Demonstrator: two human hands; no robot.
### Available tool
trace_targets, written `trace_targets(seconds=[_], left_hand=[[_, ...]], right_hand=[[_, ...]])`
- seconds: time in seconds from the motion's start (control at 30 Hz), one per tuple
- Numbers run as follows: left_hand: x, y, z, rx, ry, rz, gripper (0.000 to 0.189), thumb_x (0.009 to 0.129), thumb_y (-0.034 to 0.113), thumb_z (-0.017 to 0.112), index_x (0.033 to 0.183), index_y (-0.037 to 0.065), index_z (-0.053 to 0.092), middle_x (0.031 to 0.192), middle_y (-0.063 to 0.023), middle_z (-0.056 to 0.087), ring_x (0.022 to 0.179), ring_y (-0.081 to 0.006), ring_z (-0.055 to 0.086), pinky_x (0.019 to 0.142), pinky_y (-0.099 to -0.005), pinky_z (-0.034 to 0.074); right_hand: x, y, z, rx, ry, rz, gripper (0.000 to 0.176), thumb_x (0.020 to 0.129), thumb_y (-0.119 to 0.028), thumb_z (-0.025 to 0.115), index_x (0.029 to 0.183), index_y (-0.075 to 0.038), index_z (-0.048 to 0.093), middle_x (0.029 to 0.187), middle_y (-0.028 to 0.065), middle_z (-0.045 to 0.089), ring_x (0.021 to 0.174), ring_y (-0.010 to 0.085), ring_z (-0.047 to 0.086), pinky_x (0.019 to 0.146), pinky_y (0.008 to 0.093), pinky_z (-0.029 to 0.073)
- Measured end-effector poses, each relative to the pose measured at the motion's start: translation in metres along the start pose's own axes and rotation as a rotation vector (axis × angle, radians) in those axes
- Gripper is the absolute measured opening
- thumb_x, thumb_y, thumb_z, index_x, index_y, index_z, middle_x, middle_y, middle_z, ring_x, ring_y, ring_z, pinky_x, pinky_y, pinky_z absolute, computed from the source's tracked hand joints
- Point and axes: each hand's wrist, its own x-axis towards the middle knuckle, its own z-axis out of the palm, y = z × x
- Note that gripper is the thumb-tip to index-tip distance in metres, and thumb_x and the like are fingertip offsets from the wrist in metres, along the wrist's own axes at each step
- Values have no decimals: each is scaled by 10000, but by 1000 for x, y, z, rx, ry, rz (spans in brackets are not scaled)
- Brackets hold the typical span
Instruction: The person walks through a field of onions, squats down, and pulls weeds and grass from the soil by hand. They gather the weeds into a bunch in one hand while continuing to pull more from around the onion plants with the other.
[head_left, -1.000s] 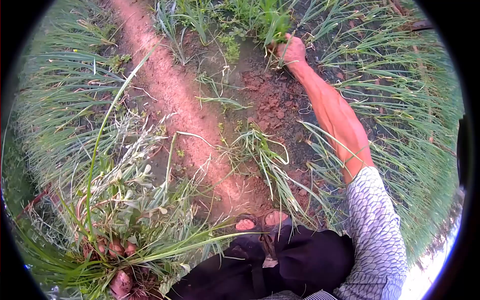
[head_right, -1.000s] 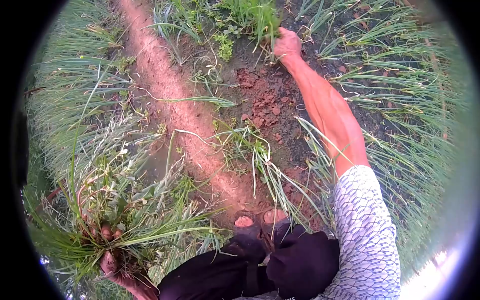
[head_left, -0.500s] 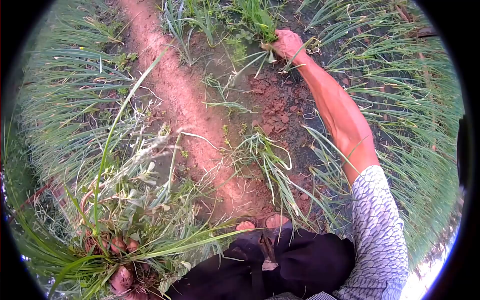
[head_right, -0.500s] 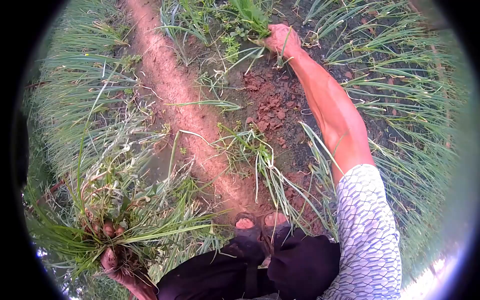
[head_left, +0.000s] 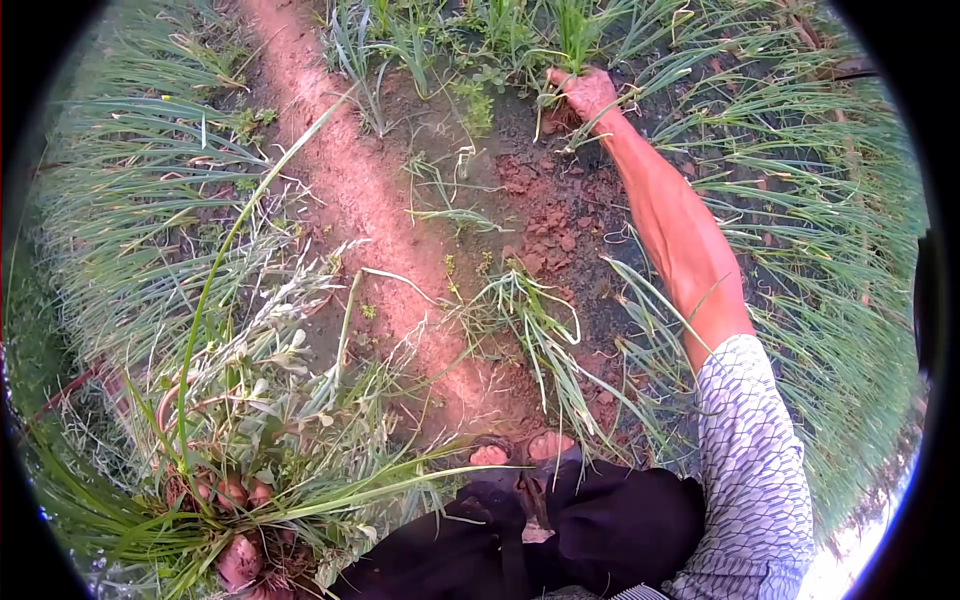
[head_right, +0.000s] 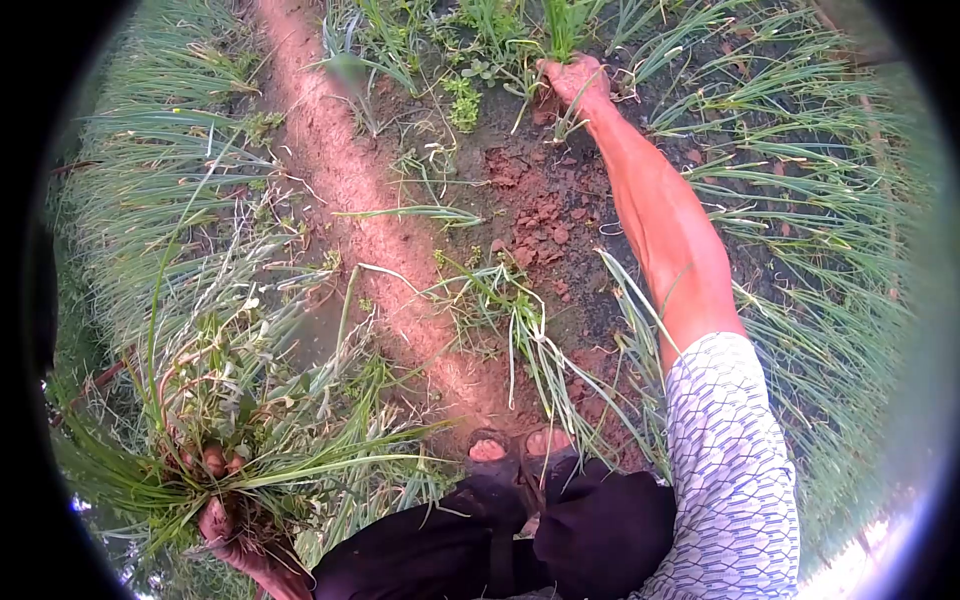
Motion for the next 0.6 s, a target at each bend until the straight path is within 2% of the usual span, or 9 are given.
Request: trace_targets(seconds=[0.07, 0.1, 0.13, 0.2, 0.23, 0.33, 0.47, 0.53, 0.6], left_hand=[[1, -5, -6, -10, -72, 46, 600, 841, 97, 566, 1372, -8, 308, 1130, -163, 473, 1033, -283, 531, 973, -374, 432], [0, -3, -33, 15, -128, 7, 558, 863, 145, 567, 1342, -35, 345, 1142, -172, 488, 1046, -281, 525, 968, -386, 436], [0, -2, -36, -2, -124, 10, 549, 866, 154, 565, 1334, -41, 354, 1143, -174, 493, 1050, -281, 525, 969, -391, 436], [1, -3, -40, -40, -116, 22, 534, 873, 173, 563, 1317, -53, 371, 1145, -179, 501, 1059, -281, 525, 972, -400, 437], [0, -1, -40, -55, -110, 28, 527, 877, 182, 562, 1309, -59, 380, 1146, -181, 505, 1063, -281, 525, 973, -405, 437], [-1, -3, -39, -64, -112, 39, 519, 881, 193, 559, 1298, -65, 390, 1146, -184, 511, 1070, -281, 525, 974, -410, 437], [-1, -4, -38, -41, -79, 53, 509, 885, 200, 553, 1289, -67, 397, 1147, -188, 517, 1083, -281, 526, 974, -410, 440], [-1, -5, -37, -32, -68, 63, 504, 887, 203, 550, 1284, -68, 400, 1147, -191, 521, 1089, -280, 527, 974, -410, 442], [0, -5, -35, -8, -66, 79, 499, 889, 207, 547, 1279, -69, 404, 1147, -193, 524, 1095, -280, 527, 975, -410, 443]], right_hand=[[5, -17, -15, -131, -215, 18, 446, 787, -383, 704, 1017, -1, 683, 897, 134, 701, 785, 213, 624, 738, 358, 478], [-2, -19, -25, -112, -316, -222, 399, 793, -326, 706, 1031, -7, 681, 898, 124, 703, 754, 206, 624, 713, 336, 484], [-8, -34, -30, 231, -293, 126, 352, 797, -305, 727, 977, -5, 695, 871, 109, 701, 724, 183, 631, 682, 313, 505], [2, -26, -38, 1140, -512, 371, 323, 811, -310, 726, 928, -11, 695, 810, 80, 691, 697, 164, 637, 673, 308, 535], [1, -22, -48, 1189, -522, 362, 298, 836, -306, 704, 912, -19, 683, 770, 56, 675, 676, 158, 638, 661, 313, 555], [-32, -21, -57, -382, 111, -72, 256, 804, -210, 750, 947, -11, 679, 840, 70, 690, 705, 160, 634, 690, 296, 542], [-81, -70, -81, 995, 241, -212, 114, 869, -120, 666, 951, -41, 653, 884, 56, 673, 767, 126, 648, 709, 255, 554], [-122, -120, -116, 1236, -148, -22, 146, 882, -98, 631, 1002, -20, 604, 877, 69, 655, 814, 123, 656, 730, 262, 564], [-138, -146, -109, 979, -261, -248, 142, 877, -115, 622, 1010, -63, 622, 882, 51, 665, 805, 150, 658, 703, 280, 550]])
